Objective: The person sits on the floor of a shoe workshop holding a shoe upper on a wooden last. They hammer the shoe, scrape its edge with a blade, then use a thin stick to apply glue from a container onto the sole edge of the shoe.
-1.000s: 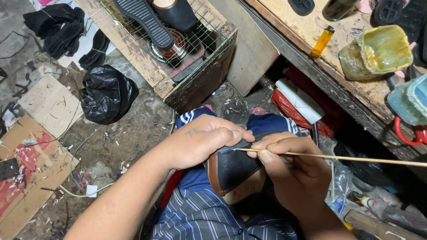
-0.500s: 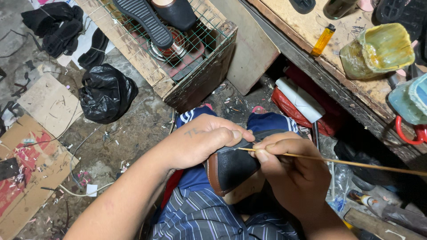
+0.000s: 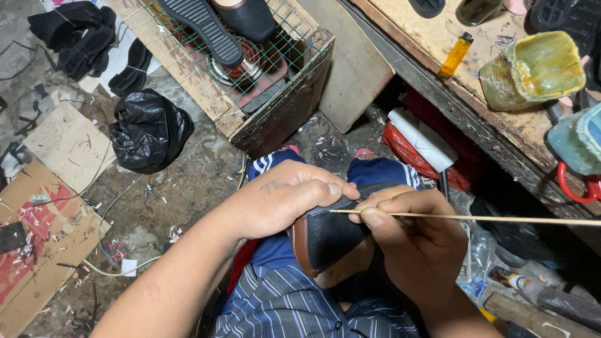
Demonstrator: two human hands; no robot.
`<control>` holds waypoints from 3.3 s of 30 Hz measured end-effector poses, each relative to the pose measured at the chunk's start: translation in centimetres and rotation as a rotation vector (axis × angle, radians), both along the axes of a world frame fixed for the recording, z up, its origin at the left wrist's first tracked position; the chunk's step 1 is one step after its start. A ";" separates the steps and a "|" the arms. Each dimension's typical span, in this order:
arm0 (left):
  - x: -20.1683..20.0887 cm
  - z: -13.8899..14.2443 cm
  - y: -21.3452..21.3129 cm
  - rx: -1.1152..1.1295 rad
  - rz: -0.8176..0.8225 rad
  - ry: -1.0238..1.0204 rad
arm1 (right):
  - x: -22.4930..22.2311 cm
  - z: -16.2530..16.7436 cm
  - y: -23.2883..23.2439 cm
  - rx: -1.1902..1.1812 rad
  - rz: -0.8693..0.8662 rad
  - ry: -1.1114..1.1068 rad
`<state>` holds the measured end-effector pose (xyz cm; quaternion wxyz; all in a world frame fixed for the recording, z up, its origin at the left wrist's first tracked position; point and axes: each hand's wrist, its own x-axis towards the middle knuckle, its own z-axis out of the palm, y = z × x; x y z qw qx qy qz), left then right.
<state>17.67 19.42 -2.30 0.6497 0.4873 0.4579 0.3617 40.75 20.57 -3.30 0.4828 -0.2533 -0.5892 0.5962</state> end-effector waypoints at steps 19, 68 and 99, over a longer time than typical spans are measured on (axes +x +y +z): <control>0.3 -0.5 -0.2 -0.019 0.007 -0.019 | 0.2 -1.0 -0.3 0.074 -0.040 -0.018; 1.7 2.8 0.4 -0.183 -0.012 -0.021 | 0.8 2.5 -0.5 0.136 -0.009 -0.091; 1.9 2.7 0.4 -0.181 -0.010 -0.017 | 0.6 2.5 -0.4 0.233 -0.008 -0.157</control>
